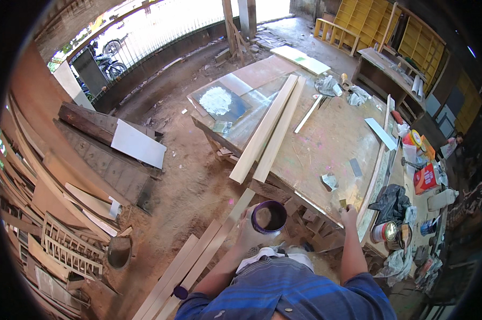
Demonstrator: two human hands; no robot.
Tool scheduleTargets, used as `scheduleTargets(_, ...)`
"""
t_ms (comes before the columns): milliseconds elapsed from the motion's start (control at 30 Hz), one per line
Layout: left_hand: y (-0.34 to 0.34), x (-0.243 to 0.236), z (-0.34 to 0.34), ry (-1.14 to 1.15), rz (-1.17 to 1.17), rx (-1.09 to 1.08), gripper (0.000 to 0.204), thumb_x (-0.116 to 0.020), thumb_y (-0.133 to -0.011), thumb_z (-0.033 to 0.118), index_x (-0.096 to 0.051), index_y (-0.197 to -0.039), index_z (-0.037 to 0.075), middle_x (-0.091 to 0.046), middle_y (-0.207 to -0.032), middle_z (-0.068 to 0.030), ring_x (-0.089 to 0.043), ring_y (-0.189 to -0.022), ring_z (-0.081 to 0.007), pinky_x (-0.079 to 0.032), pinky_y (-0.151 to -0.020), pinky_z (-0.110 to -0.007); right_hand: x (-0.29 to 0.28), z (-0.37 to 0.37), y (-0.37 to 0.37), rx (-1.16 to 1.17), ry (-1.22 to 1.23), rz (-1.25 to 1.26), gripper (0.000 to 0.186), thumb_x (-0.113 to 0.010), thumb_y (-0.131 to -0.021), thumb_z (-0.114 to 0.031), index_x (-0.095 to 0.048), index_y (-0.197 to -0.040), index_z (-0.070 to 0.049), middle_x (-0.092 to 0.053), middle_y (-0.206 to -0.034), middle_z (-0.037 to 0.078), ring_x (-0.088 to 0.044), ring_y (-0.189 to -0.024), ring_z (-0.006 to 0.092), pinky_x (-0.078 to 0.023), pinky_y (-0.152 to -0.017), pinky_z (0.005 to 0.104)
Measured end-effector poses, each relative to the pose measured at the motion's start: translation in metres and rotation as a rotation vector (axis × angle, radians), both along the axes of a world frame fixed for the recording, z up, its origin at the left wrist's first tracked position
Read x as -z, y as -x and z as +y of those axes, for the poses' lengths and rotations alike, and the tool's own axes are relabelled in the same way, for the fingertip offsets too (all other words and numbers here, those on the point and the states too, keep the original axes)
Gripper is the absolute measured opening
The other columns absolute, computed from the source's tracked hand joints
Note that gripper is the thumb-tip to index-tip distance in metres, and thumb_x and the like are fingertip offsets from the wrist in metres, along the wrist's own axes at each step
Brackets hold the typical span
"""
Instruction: The person wipes a staining cloth into a container of dark liquid, then applies it to several long wooden boards.
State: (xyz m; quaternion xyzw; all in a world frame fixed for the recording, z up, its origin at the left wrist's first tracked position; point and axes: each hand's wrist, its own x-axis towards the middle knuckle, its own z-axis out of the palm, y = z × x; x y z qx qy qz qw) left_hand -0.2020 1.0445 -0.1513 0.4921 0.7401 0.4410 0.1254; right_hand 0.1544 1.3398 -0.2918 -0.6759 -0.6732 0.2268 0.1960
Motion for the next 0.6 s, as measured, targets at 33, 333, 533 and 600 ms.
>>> scheduleTargets(33,0.004,-0.001,0.018,0.002,-0.015,0.015,0.102,-0.101,-0.061,0.042,-0.052,-0.144,0.006,-0.068,-0.13,-0.0148,-0.063,-0.125,-0.0374,-0.047,-0.11,-0.051,0.011,0.021,-0.014,0.015,0.002,-0.015,0.031,-0.074,-0.091,-0.015,-0.071,-0.115,0.004,-0.076,-0.103,0.023,-0.075,-0.097,0.0369,-0.057,-0.088,0.0453)
scheduleTargets(333,0.032,0.026,0.126,-0.169,-0.196,0.118,0.094,-0.099,-0.065,0.034,-0.057,-0.144,0.005,-0.069,-0.134,-0.0159,-0.067,-0.123,-0.0353,-0.053,-0.107,-0.047,0.003,0.129,0.12,-0.128,-0.229,0.06,0.037,-0.08,-0.085,-0.028,-0.076,-0.109,0.0,-0.078,-0.101,0.02,-0.075,-0.097,0.0352,-0.058,-0.09,0.0444)
scheduleTargets(533,0.031,0.057,0.208,0.058,-0.26,0.127,0.106,-0.099,-0.065,0.041,-0.048,-0.152,0.007,-0.067,-0.14,-0.0178,-0.063,-0.134,-0.0321,-0.053,-0.111,-0.044,-0.007,0.241,0.289,-0.226,-0.058,0.152,0.049,-0.082,-0.087,-0.043,-0.076,-0.105,0.003,-0.079,-0.095,0.022,-0.078,-0.09,0.0312,-0.06,-0.082,0.0428)
scheduleTargets(600,0.03,0.089,0.23,0.05,-0.248,0.111,0.109,-0.099,-0.065,0.041,-0.045,-0.154,0.006,-0.066,-0.141,-0.0179,-0.063,-0.134,-0.0321,-0.053,-0.111,-0.044,0.005,0.275,0.336,-0.19,-0.106,0.065,0.047,-0.084,-0.086,-0.04,-0.078,-0.1,0.003,-0.08,-0.09,0.02,-0.078,-0.084,0.028,-0.06,-0.077,0.0407)
